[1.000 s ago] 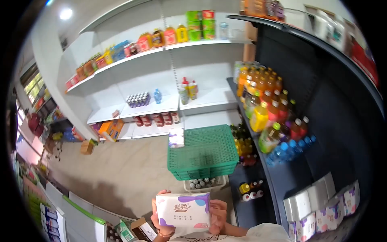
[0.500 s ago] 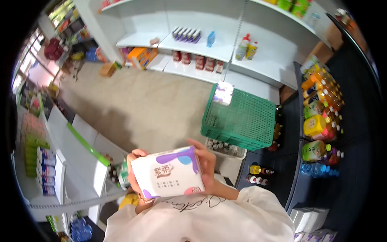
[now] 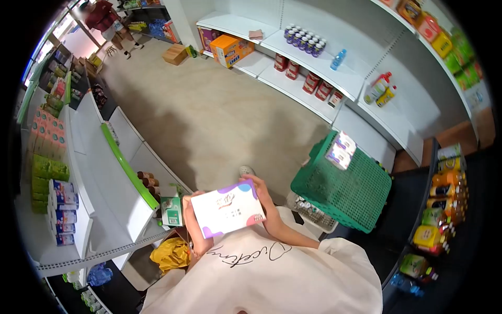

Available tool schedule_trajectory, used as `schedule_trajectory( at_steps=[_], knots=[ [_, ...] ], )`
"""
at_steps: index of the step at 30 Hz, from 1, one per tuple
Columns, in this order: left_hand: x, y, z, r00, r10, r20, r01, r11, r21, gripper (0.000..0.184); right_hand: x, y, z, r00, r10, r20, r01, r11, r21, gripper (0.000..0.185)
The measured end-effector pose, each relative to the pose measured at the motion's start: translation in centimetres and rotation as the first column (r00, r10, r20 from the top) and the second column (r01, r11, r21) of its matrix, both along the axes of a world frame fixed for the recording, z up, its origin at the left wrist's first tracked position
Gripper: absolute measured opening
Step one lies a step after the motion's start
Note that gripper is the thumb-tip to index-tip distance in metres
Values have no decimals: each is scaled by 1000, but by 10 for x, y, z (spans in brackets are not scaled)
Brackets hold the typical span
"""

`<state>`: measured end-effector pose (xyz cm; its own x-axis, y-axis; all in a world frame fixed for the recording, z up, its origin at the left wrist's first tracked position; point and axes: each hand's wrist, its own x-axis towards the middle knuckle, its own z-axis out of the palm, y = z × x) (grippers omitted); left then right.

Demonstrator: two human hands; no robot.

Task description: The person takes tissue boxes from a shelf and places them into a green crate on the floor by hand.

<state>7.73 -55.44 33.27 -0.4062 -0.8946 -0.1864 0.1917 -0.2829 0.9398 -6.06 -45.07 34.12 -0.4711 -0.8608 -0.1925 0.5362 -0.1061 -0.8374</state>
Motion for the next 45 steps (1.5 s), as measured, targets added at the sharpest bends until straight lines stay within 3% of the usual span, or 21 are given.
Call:
schedule_trajectory(
  at_steps=[4, 7, 11, 14, 18, 19, 24, 27, 30, 31, 34, 36, 37, 38, 39, 43, 45],
  knots=[
    [-60, -93, 21, 991, 18, -131, -7, 997, 81, 18, -58, -94, 16, 942, 4, 336, 9, 999, -39, 47],
    [-91, -158, 21, 994, -5, -112, 8, 1000, 29, 18, -89, -159, 32, 956, -27, 293, 40, 998, -40, 47],
    [-108, -201, 12, 975, 159, -153, -146, 985, 93, 18, -116, -222, 17, 956, 69, 284, -70, 998, -7, 47],
    [-97, -220, -5, 945, 291, -151, -263, 948, 182, 18, -123, -266, 7, 904, 149, 400, -222, 965, 141, 47],
    [-84, -236, -16, 885, 450, -122, -392, 859, 329, 20, -119, -308, -20, 808, 233, 541, -400, 892, 212, 46],
    [-84, -247, -13, 861, 483, -160, -404, 840, 362, 13, -118, -323, -23, 783, 233, 577, -432, 871, 235, 46],
    [-79, -319, -22, 831, 523, -191, -457, 836, 303, 13, -115, -403, -41, 690, 222, 689, -508, 826, 243, 38],
    [-86, -379, -21, 812, 530, -244, -458, 838, 296, 13, -118, -460, -32, 716, 252, 651, -483, 853, 200, 35],
    [-86, -454, -8, 829, 476, -295, -410, 875, 258, 15, -120, -527, -21, 703, 179, 689, -459, 854, 246, 35],
    [-86, -476, 5, 840, 448, -307, -382, 889, 251, 15, -121, -545, -17, 665, 258, 701, -453, 885, 105, 36],
    [-87, -543, 17, 842, 385, -377, -349, 923, 164, 23, -121, -605, 26, 651, 317, 690, -419, 908, -23, 37],
    [-89, -578, 23, 830, 388, -399, -378, 919, 107, 28, -119, -638, 19, 575, 401, 714, -428, 890, -156, 43],
    [-83, -599, 13, 887, 291, -359, -283, 956, 74, 31, -120, -654, 3, 557, 411, 722, -432, 886, -171, 45],
    [-81, -609, 11, 904, 259, -340, -227, 965, 133, 47, -122, -667, -7, 540, 417, 731, -437, 881, -180, 48],
    [-83, -618, 15, 867, 242, -436, -154, 962, 228, 51, -118, -679, 3, 571, 430, 699, -443, 879, -179, 53],
    [-78, -640, 8, 579, 223, -784, 229, 878, 419, 62, -107, -714, 27, 473, 459, 752, -430, 865, -258, 54],
    [-77, -648, 2, 600, 303, -741, 221, 827, 517, 62, -105, -726, 18, 455, 413, 789, -420, 881, -219, 53]
  ],
)
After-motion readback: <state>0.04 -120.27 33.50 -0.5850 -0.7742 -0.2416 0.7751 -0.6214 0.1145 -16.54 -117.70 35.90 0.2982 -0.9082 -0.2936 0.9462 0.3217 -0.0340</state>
